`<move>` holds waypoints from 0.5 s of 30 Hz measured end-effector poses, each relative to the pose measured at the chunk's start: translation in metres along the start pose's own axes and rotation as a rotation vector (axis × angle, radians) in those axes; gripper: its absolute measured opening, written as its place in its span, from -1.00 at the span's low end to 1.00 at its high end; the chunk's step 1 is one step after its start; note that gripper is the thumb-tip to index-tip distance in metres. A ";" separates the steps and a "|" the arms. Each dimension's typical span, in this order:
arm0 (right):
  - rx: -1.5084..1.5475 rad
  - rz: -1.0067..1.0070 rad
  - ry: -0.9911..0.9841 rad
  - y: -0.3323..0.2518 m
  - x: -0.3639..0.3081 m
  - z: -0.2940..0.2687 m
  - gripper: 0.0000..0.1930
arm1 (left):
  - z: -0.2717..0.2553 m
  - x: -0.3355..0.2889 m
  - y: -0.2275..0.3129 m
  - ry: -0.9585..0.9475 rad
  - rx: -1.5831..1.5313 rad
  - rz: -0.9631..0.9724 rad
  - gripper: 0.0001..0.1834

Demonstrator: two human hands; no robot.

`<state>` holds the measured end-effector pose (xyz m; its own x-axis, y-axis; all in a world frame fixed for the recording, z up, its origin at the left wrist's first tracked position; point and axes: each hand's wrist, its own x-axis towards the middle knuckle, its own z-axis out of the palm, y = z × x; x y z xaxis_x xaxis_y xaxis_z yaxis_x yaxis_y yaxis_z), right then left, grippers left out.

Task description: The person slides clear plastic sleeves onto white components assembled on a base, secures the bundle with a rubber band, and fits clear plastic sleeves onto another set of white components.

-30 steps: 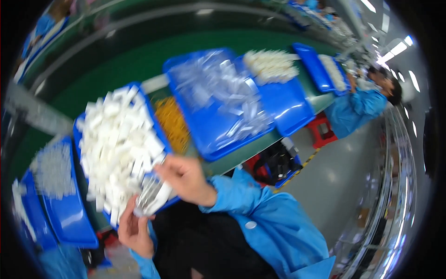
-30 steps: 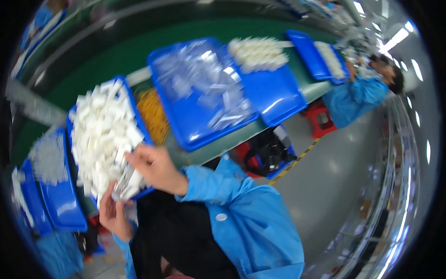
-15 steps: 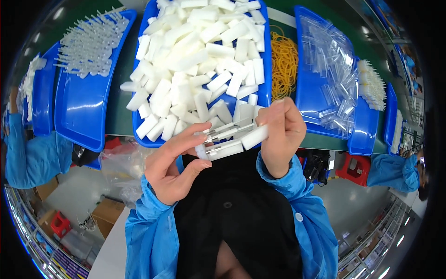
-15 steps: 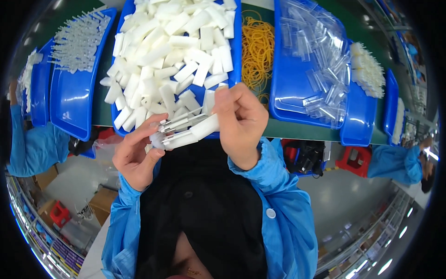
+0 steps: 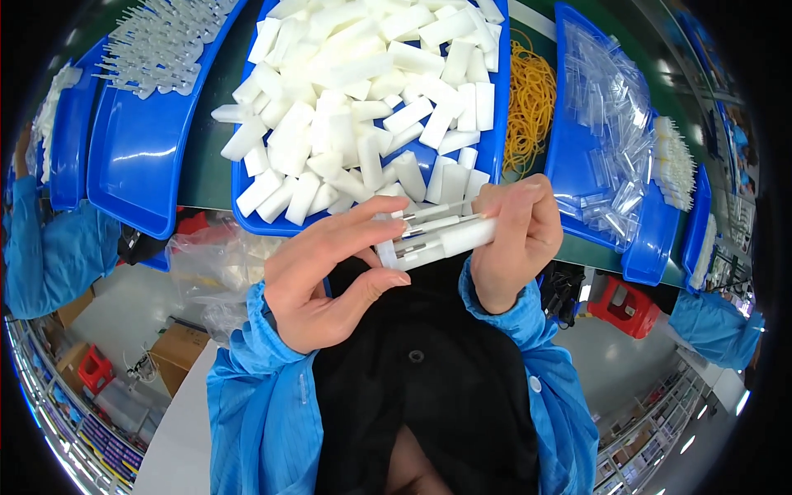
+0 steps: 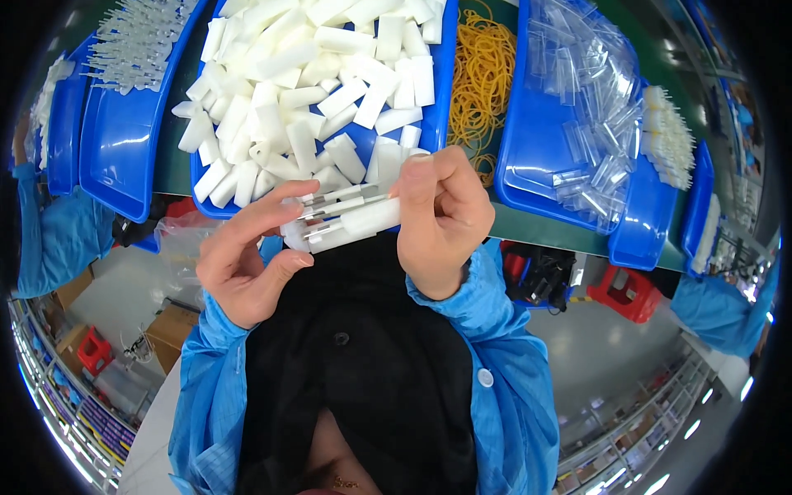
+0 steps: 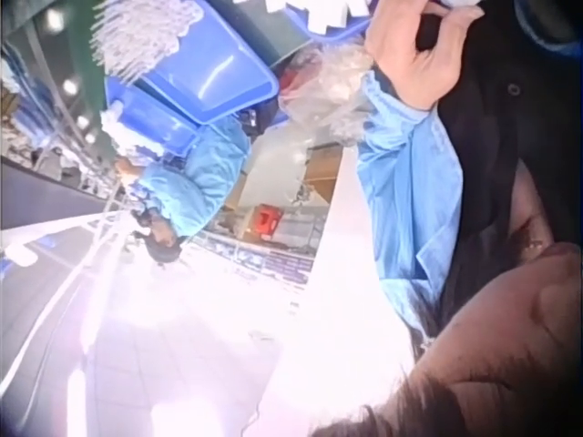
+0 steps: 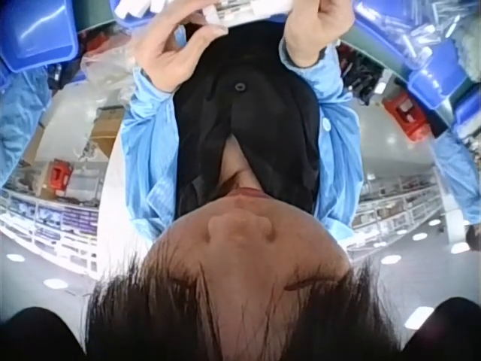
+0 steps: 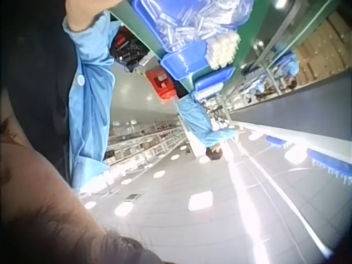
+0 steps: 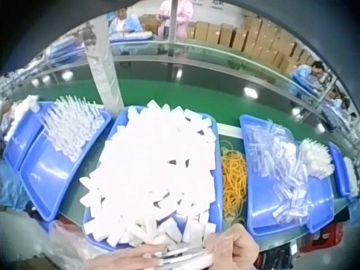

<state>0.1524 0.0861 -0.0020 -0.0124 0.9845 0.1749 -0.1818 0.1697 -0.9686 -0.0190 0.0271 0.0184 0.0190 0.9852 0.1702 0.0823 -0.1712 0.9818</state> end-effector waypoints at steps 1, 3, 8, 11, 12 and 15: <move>-0.018 -0.054 -0.009 0.001 0.000 0.000 -0.83 | 0.000 0.000 0.000 -0.001 0.000 -0.001 -0.60; -0.033 -0.107 -0.020 -0.001 0.001 0.000 -0.85 | 0.001 0.001 -0.001 0.053 -0.058 0.009 -0.60; 0.024 -0.016 -0.274 -0.015 0.006 -0.002 -0.92 | 0.001 -0.006 -0.002 0.205 -0.215 -0.082 -0.60; 0.029 -0.030 -0.373 -0.011 0.007 -0.008 -0.88 | 0.003 -0.004 0.005 0.201 -0.310 -0.161 -0.58; -0.073 -0.072 -0.399 -0.013 0.008 -0.007 -0.86 | 0.003 -0.003 0.007 0.184 -0.357 -0.219 -0.56; -0.282 -0.244 -0.454 -0.017 0.011 -0.006 -0.83 | -0.003 -0.004 0.004 0.068 -0.170 -0.177 -0.53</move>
<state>0.1609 0.0946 0.0159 -0.4348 0.8085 0.3967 0.0359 0.4557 -0.8894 -0.0222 0.0224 0.0220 -0.0479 0.9988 -0.0060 -0.0903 0.0017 0.9959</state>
